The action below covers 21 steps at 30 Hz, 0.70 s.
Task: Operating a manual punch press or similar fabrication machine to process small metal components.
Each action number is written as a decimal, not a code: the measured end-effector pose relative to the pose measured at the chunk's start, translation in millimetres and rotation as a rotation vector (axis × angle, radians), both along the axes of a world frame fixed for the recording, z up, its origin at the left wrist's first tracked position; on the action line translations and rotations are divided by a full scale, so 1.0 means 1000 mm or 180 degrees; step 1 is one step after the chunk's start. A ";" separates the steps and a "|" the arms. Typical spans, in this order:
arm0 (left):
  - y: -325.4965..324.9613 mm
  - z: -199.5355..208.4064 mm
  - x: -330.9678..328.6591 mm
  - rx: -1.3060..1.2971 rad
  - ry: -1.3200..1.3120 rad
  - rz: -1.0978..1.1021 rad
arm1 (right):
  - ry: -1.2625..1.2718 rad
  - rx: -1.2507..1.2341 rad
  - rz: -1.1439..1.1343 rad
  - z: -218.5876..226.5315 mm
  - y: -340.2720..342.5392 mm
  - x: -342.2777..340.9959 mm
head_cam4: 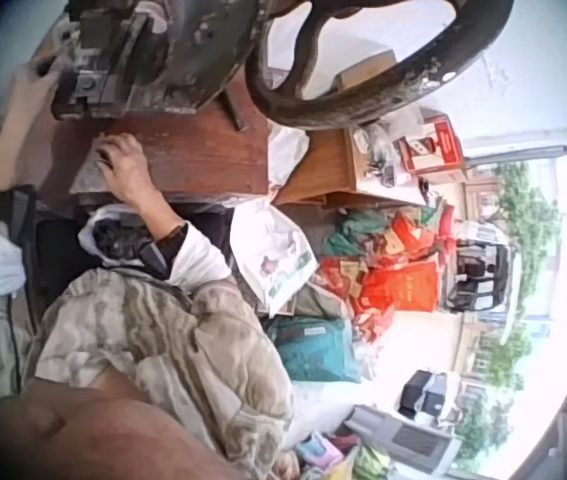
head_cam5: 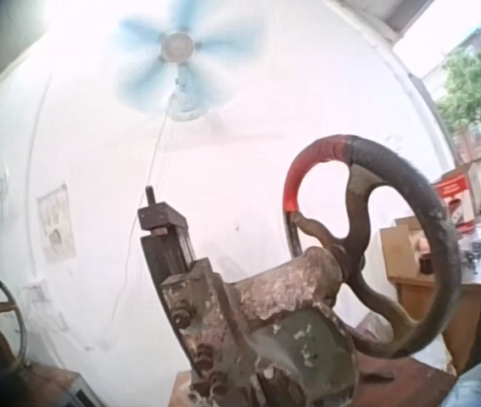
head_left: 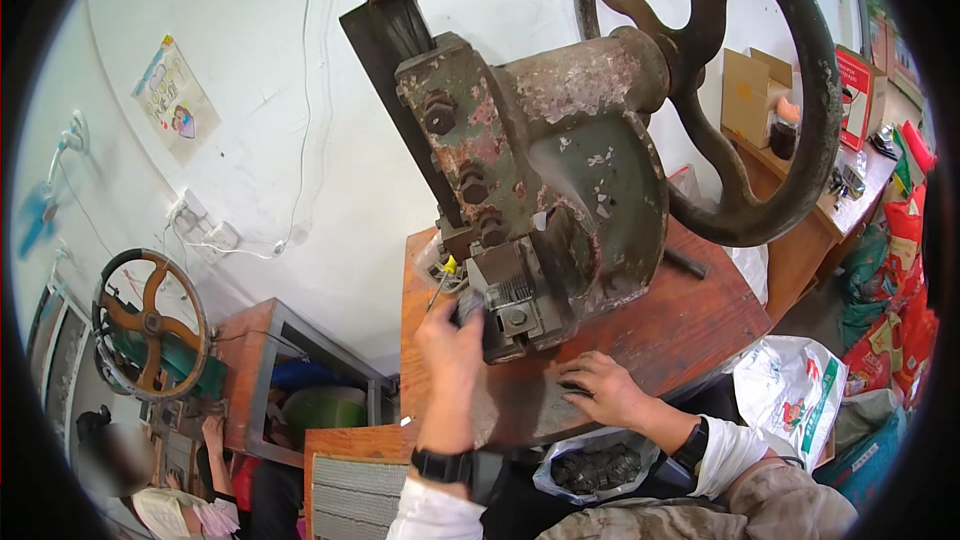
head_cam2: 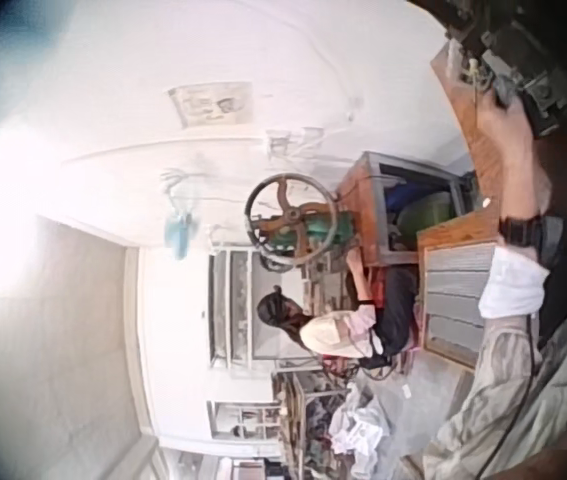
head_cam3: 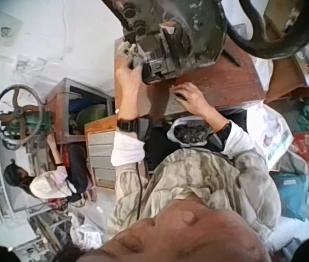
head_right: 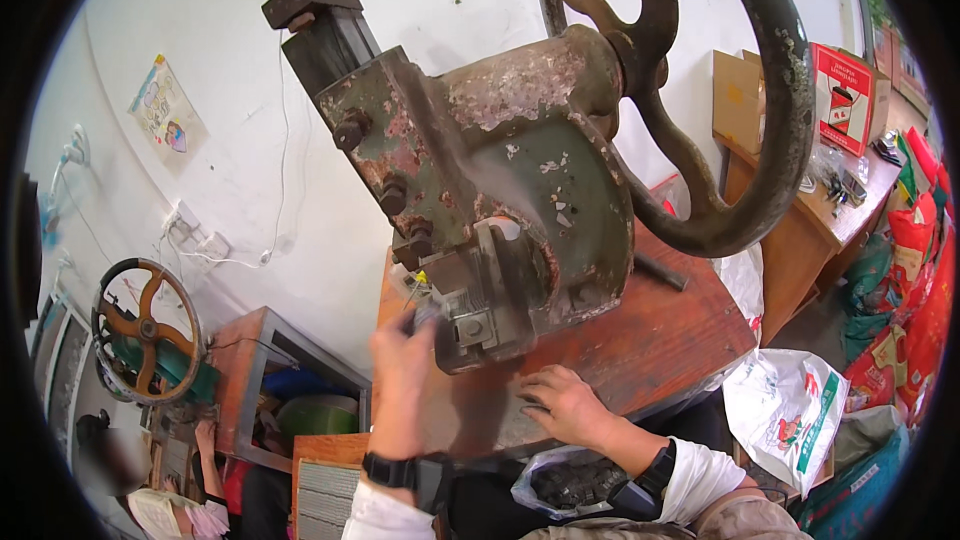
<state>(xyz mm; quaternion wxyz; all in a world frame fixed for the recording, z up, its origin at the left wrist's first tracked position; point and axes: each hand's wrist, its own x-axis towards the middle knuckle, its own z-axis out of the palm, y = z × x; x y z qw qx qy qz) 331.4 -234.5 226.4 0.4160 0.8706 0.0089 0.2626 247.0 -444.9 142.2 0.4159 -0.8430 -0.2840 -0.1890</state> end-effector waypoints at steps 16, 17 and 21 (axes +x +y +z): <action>-0.042 0.014 0.031 0.0552 0.0226 -0.0133 | -0.0128 -0.0102 0.0072 -0.001 -0.002 0.001; -0.040 0.013 0.028 0.0594 0.0420 -0.0165 | -0.0125 -0.0101 0.0066 -0.002 -0.003 0.002; -0.028 0.012 0.020 -0.0508 0.0567 -0.0807 | -0.0119 -0.0055 0.0097 -0.002 -0.001 0.001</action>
